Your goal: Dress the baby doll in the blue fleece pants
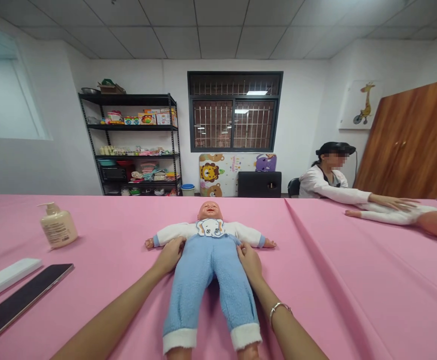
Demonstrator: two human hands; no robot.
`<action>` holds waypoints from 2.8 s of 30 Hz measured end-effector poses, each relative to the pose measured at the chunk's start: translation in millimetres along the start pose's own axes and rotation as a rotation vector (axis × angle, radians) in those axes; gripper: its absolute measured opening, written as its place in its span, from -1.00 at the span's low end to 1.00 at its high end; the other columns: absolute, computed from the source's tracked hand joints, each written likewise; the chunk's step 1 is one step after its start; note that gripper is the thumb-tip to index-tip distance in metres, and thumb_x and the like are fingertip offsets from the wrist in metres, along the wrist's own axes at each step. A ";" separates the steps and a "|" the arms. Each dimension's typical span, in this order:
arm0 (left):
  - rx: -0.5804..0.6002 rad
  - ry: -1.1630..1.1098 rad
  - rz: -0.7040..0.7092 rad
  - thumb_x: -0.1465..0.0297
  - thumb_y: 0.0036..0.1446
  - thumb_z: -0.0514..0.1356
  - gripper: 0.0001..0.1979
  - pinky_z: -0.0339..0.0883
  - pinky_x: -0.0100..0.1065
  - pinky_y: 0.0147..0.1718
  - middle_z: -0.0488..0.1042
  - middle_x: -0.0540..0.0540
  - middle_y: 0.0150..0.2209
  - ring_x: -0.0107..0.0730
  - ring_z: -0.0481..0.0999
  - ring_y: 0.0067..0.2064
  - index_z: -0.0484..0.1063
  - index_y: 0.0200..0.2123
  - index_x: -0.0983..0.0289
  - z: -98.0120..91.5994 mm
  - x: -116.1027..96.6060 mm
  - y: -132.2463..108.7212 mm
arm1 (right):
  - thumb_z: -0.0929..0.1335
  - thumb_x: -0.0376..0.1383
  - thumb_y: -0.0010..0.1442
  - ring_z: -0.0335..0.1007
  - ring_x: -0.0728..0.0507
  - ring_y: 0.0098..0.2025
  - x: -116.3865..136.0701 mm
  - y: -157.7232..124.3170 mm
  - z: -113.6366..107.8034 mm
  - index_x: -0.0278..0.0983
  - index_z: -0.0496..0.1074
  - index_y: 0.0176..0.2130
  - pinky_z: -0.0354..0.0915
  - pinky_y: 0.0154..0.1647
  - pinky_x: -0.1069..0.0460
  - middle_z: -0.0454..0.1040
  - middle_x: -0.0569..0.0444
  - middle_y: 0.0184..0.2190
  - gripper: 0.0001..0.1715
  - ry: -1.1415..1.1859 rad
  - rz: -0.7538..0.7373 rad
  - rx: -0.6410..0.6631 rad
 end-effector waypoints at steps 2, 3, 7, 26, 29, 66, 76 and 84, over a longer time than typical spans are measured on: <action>-0.001 0.012 0.019 0.49 0.09 -0.02 -0.84 0.20 -0.28 -0.22 0.41 0.14 -0.28 -0.25 0.37 -0.22 0.33 -0.29 0.28 1.2 0.3 0.7 | 0.14 -0.02 0.08 0.32 -0.12 -0.39 -2.8 1.1 1.7 -0.29 0.28 -0.37 0.07 -0.41 0.09 0.41 0.07 -0.48 -0.59 -0.003 0.011 0.011; -0.002 0.018 0.025 0.49 0.09 -0.02 -0.84 0.20 -0.29 -0.22 0.41 0.13 -0.28 -0.25 0.37 -0.22 0.32 -0.29 0.28 1.8 0.7 1.0 | 0.14 -0.02 0.08 0.32 -0.12 -0.38 -3.7 1.4 2.4 -0.29 0.28 -0.37 0.07 -0.41 0.09 0.41 0.07 -0.48 -0.60 -0.005 0.014 0.016; -0.016 0.037 0.030 0.51 0.08 -0.03 -0.85 0.19 -0.31 -0.27 0.40 0.12 -0.30 -0.27 0.36 -0.25 0.31 -0.31 0.28 2.3 1.4 1.1 | 0.15 -0.05 0.07 0.32 -0.12 -0.39 -3.1 0.9 3.1 -0.29 0.29 -0.36 0.07 -0.39 0.09 0.40 0.08 -0.49 -0.62 0.007 0.011 0.036; -0.021 -0.090 -0.021 0.41 0.10 -0.05 -0.73 0.24 -0.27 -0.21 0.47 0.13 -0.23 -0.21 0.42 -0.21 0.43 -0.29 0.29 -8.7 -5.7 -13.3 | 0.19 -0.13 0.11 0.32 -0.12 -0.42 3.9 -14.4 -26.6 -0.34 0.32 -0.41 0.10 -0.43 0.09 0.42 0.00 -0.50 -0.67 0.161 0.041 -0.169; 0.044 -0.156 0.003 0.37 0.11 -0.05 -0.69 0.24 -0.29 -0.18 0.47 0.10 -0.18 -0.20 0.42 -0.18 0.45 -0.24 0.28 -6.7 -9.7 -24.7 | 0.16 -0.13 0.12 0.34 -0.13 -0.35 -1.6 -20.1 -40.1 -0.34 0.32 -0.39 0.13 -0.39 0.08 0.44 -0.04 -0.40 -0.66 0.210 0.102 -0.260; 0.148 -0.348 0.051 0.43 0.03 0.03 -0.64 0.24 -0.22 -0.01 0.40 0.10 -0.03 -0.18 0.36 -0.02 0.36 -0.07 0.23 -7.9 -27.7 -41.4 | 0.16 0.04 -0.08 0.24 -0.10 -0.49 6.0 -15.0 3.2 -0.33 0.27 -0.48 0.06 -0.50 0.10 0.34 0.05 -0.58 -0.52 0.241 0.010 0.052; -0.027 -0.648 -0.142 0.19 0.12 -0.02 -0.67 0.29 -0.27 -0.07 0.43 0.15 -0.14 -0.27 0.41 -0.09 0.30 -0.17 0.31 -10.6 -1.6 -38.8 | 0.25 0.02 -0.15 0.24 -0.09 -0.51 26.8 -31.1 14.0 -0.35 0.27 -0.41 0.08 -0.54 0.11 0.35 0.05 -0.57 -0.51 0.410 0.089 0.195; -0.154 -0.967 -0.452 0.19 0.01 0.16 -0.61 0.40 -0.30 -0.21 0.30 0.25 0.01 -0.21 0.39 -0.03 0.23 -0.15 0.30 -7.5 23.3 -46.9 | 0.29 0.02 -0.18 0.32 -0.15 -0.36 30.5 -37.3 15.3 -0.36 0.28 -0.35 0.23 -0.38 0.06 0.40 -0.01 -0.42 -0.47 0.517 0.124 0.137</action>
Point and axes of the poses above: each hand's wrist, its own y-axis towards the middle knuckle, its own z-axis out of the palm, x = y × z, the point moved 9 cm from there along y, towards the middle knuckle
